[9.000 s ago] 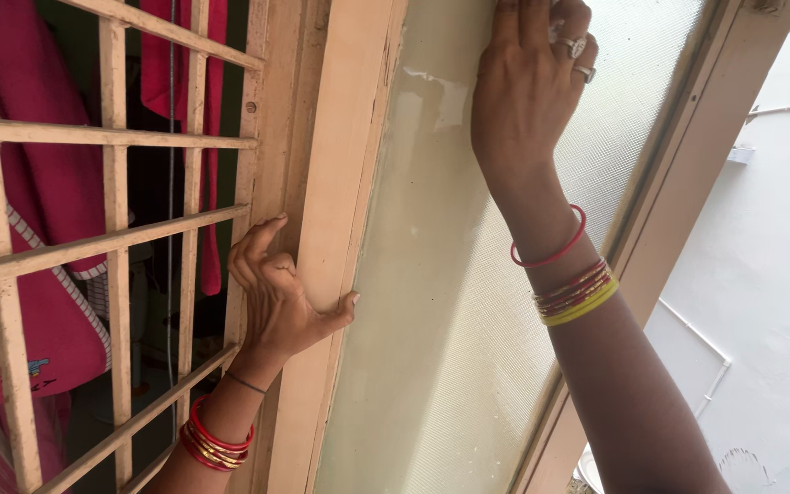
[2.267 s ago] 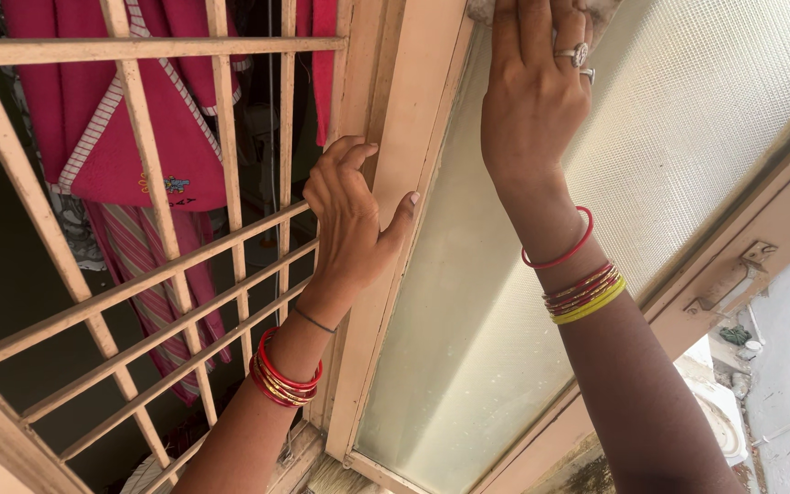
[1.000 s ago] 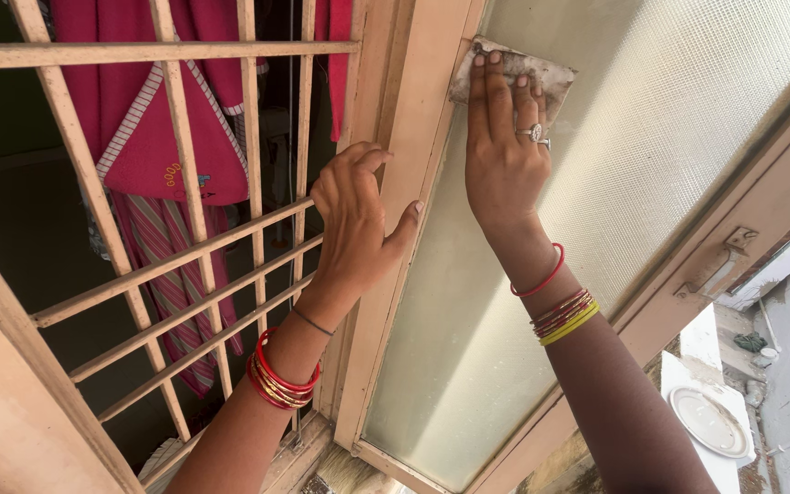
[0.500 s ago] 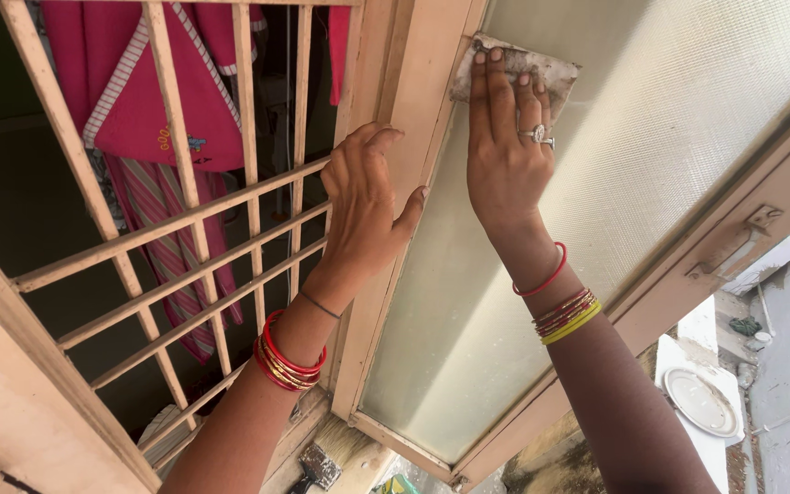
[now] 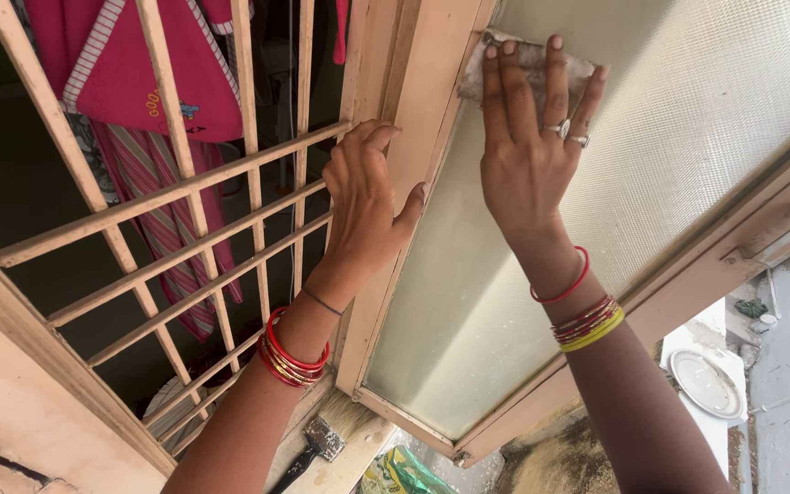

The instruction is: The person sands the surface of a window frame by hand using a piece of sandpaper, dipping it into a bucket of water and applying a liquid from a bottle.

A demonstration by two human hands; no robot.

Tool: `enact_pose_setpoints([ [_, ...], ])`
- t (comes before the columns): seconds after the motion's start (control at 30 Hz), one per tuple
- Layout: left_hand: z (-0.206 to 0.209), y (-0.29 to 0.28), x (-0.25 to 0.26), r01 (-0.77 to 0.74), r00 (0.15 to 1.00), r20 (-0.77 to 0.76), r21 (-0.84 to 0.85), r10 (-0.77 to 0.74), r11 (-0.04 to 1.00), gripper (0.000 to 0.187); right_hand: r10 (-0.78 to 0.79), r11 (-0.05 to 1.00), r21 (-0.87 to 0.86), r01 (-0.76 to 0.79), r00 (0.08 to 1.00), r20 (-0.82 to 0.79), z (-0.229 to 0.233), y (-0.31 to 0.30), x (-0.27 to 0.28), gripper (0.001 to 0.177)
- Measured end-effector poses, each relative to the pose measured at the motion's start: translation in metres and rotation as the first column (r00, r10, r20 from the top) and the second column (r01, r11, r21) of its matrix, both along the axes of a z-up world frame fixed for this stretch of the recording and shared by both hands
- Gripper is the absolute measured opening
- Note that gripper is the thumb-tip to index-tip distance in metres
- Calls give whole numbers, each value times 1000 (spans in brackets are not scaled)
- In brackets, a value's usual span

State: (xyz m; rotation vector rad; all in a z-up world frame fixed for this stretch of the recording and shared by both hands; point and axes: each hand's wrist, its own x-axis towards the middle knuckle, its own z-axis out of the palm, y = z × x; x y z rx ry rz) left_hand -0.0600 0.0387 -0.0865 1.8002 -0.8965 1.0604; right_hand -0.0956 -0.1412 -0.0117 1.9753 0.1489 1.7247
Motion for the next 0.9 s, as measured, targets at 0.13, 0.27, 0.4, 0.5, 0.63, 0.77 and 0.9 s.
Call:
enact_pose_setpoints([
  [0.13,-5,0,2,6,999,-47,-2,-6,1000,74,183,981,104,-166,966,-182,2,-1,-10,50],
  [0.27,-9,-2,1,-1,999,-46,-13,0,1000,74,128,991,53,-121,978,-166,1,-5,-10,57],
  [0.4,-12,0,1,-8,999,-53,-9,8,1000,73,79,997,0,-79,993,-83,0,-7,0,41],
  [0.5,-17,4,1,-7,998,-60,-10,7,1000,72,40,998,-47,-42,998,-49,-6,-7,1,39],
  [0.63,-22,8,2,-14,997,-81,-7,13,1000,72,-29,998,-63,29,1000,0,-20,-2,5,39],
  [0.77,-28,8,3,-25,997,-78,10,26,1000,72,-22,997,-72,22,1000,1,-39,0,4,36],
  [0.9,-34,7,3,-15,997,-72,10,16,1000,72,-65,996,-70,63,998,-23,-61,3,1,37],
])
